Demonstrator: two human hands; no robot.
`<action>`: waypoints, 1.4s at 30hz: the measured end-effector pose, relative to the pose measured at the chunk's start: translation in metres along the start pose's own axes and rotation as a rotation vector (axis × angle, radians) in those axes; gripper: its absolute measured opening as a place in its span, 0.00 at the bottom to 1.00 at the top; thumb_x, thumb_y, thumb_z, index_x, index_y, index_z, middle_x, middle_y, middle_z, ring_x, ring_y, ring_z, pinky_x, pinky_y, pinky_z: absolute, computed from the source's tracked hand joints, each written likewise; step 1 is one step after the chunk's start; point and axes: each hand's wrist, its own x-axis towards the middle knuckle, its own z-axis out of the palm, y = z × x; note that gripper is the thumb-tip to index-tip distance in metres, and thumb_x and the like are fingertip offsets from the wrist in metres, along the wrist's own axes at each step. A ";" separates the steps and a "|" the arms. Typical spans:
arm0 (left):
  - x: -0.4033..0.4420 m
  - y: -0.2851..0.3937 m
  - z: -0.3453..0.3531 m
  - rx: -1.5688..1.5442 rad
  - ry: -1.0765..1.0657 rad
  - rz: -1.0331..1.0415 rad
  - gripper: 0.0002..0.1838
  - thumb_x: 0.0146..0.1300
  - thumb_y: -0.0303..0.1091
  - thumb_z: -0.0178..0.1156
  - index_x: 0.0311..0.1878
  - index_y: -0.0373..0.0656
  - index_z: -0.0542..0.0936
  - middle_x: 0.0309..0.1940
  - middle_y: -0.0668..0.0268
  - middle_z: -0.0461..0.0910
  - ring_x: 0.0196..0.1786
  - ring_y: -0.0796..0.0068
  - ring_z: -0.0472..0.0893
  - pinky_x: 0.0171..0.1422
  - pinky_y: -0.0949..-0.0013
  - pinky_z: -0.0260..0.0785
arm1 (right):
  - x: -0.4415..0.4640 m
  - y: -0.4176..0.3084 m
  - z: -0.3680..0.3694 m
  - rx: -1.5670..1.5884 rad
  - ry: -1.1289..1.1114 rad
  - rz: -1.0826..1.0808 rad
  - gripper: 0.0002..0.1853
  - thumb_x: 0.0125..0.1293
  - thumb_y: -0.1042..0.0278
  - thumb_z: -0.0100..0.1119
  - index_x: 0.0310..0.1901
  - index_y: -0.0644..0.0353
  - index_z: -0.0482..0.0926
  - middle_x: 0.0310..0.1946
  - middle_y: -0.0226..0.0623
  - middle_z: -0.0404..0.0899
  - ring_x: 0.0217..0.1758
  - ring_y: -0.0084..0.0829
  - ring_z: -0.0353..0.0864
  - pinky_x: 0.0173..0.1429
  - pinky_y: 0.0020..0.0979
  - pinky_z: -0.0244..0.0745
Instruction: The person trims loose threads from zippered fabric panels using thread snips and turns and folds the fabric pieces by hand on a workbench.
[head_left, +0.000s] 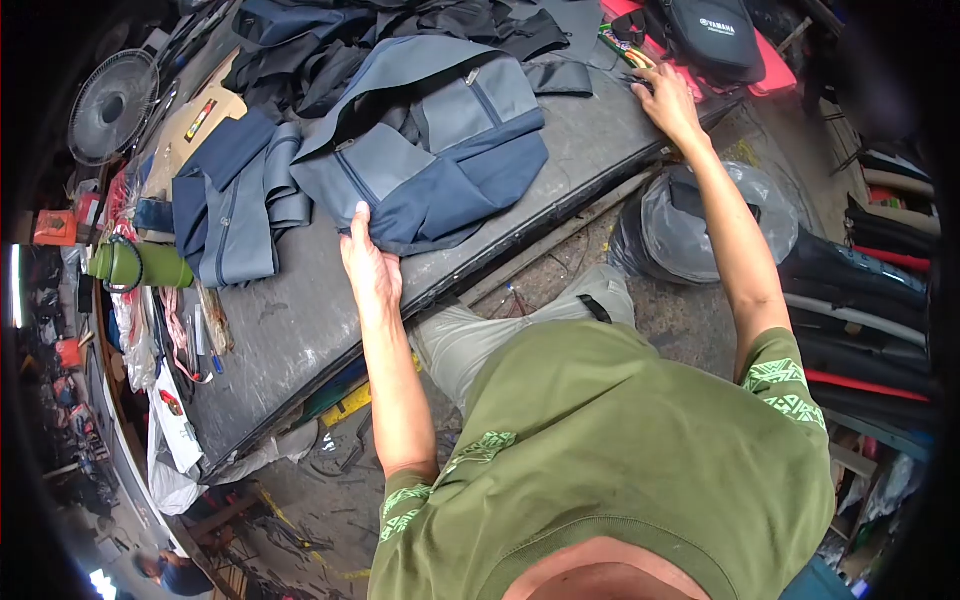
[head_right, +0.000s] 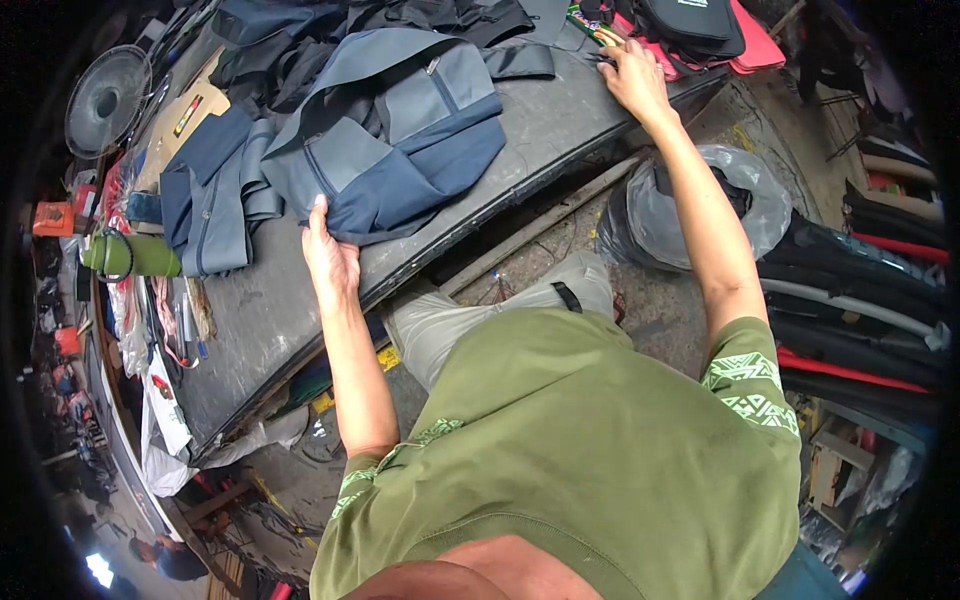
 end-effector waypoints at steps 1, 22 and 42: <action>0.000 0.001 -0.001 -0.014 -0.039 -0.021 0.24 0.74 0.39 0.65 0.62 0.31 0.71 0.58 0.50 0.82 0.58 0.57 0.86 0.67 0.51 0.80 | -0.002 0.001 0.001 -0.007 0.006 -0.010 0.20 0.69 0.55 0.67 0.60 0.48 0.85 0.58 0.45 0.81 0.65 0.50 0.78 0.68 0.51 0.74; -0.057 0.076 -0.052 0.534 -0.145 -0.105 0.32 0.79 0.45 0.59 0.73 0.30 0.65 0.60 0.42 0.81 0.57 0.52 0.87 0.61 0.55 0.83 | -0.023 -0.126 -0.192 0.873 -0.150 -0.096 0.12 0.70 0.68 0.63 0.52 0.62 0.81 0.40 0.38 0.83 0.40 0.32 0.82 0.49 0.33 0.78; -0.060 0.040 -0.048 0.543 -0.110 0.030 0.27 0.77 0.37 0.62 0.71 0.31 0.68 0.61 0.40 0.80 0.59 0.47 0.86 0.63 0.53 0.83 | -0.159 -0.083 -0.056 0.645 -0.474 0.071 0.14 0.71 0.65 0.62 0.53 0.63 0.81 0.43 0.40 0.83 0.43 0.33 0.82 0.51 0.35 0.78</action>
